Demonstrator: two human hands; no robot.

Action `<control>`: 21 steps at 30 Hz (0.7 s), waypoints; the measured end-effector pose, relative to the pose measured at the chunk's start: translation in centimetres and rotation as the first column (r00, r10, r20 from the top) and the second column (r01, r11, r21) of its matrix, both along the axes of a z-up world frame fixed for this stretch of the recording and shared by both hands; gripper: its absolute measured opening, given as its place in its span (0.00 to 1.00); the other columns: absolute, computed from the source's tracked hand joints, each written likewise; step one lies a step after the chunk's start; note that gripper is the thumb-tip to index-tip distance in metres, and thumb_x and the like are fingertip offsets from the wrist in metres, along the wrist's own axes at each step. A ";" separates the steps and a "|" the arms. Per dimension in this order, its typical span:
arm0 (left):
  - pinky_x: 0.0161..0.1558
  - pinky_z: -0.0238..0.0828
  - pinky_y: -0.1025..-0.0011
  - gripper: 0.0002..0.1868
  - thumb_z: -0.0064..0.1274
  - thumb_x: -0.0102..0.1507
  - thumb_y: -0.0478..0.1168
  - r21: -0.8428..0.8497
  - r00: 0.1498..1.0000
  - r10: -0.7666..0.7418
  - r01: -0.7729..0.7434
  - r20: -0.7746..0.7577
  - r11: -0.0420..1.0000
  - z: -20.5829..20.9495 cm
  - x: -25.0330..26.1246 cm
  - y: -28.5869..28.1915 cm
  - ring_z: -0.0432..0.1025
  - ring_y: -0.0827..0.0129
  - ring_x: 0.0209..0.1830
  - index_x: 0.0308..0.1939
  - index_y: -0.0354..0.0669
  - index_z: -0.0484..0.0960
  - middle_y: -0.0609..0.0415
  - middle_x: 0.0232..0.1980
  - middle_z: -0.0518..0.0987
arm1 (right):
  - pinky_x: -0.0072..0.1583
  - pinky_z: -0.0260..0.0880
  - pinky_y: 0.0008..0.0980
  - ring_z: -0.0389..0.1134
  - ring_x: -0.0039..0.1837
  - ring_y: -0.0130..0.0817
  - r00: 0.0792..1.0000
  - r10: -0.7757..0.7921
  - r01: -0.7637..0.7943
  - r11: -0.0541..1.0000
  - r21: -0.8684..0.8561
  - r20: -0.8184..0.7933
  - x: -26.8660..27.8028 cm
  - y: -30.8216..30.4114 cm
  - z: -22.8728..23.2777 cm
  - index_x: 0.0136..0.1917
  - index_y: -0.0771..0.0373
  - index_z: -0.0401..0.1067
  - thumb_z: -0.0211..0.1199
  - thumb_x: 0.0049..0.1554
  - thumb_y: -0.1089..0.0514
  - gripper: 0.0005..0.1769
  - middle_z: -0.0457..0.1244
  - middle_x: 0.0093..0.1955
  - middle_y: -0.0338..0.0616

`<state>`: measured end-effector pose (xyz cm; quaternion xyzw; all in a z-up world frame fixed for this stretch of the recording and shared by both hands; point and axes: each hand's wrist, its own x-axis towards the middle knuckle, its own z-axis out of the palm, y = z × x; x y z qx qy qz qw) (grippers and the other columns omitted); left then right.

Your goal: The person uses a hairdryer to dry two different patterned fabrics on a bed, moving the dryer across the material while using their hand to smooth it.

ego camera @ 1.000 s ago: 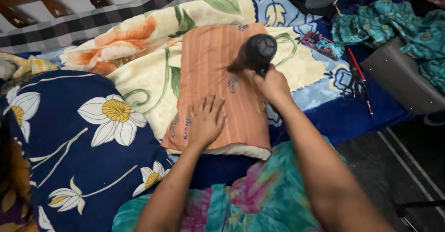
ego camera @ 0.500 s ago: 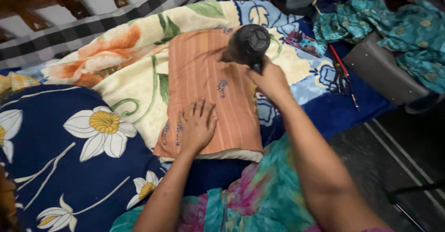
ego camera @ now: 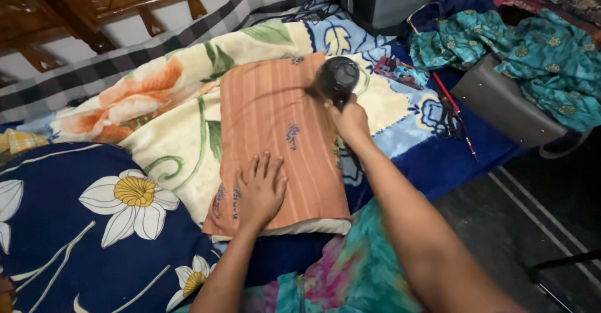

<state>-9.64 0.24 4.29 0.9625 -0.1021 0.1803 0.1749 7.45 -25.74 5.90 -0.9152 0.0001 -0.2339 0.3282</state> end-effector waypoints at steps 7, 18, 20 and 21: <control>0.70 0.43 0.35 0.28 0.48 0.65 0.54 0.012 1.000 -0.015 0.015 -0.004 1.000 0.2 -0.1 0.2 0.56 0.52 0.76 0.69 0.55 0.72 0.48 0.76 0.65 | 0.39 0.73 0.44 0.73 0.33 0.49 0.970 0.060 0.050 0.900 0.432 -0.238 -2.3 2.9 6.3 0.60 0.73 0.63 0.64 0.56 0.42 0.33 0.70 0.39 0.57; 0.69 0.42 0.34 0.28 0.48 0.65 0.53 -0.012 0.999 -0.005 0.004 -0.048 1.000 0.3 -0.1 0.2 0.56 0.51 0.76 0.69 0.55 0.72 0.48 0.75 0.66 | 0.51 0.71 0.52 0.72 0.49 0.63 0.969 0.110 -0.105 0.994 0.033 -0.223 -5.3 3.3 5.1 0.61 0.71 0.66 0.64 0.59 0.36 0.36 0.69 0.44 0.66; 0.69 0.42 0.35 0.28 0.48 0.65 0.53 -0.014 1.000 -0.008 0.007 -0.030 1.000 0.3 0.3 0.2 0.55 0.51 0.76 0.69 0.55 0.72 0.48 0.75 0.66 | 0.52 0.71 0.52 0.72 0.50 0.64 0.969 0.125 -0.113 0.991 0.064 -0.213 -3.4 3.4 2.9 0.63 0.72 0.65 0.63 0.59 0.36 0.37 0.69 0.45 0.68; 0.70 0.42 0.35 0.28 0.48 0.65 0.53 -0.018 1.000 -0.014 0.013 -0.020 1.000 0.1 0.1 0.2 0.55 0.51 0.76 0.69 0.55 0.72 0.48 0.75 0.65 | 0.54 0.71 0.52 0.72 0.51 0.65 0.968 0.141 -0.124 0.988 0.093 -0.209 -2.7 3.6 1.8 0.64 0.72 0.63 0.63 0.59 0.36 0.38 0.69 0.45 0.69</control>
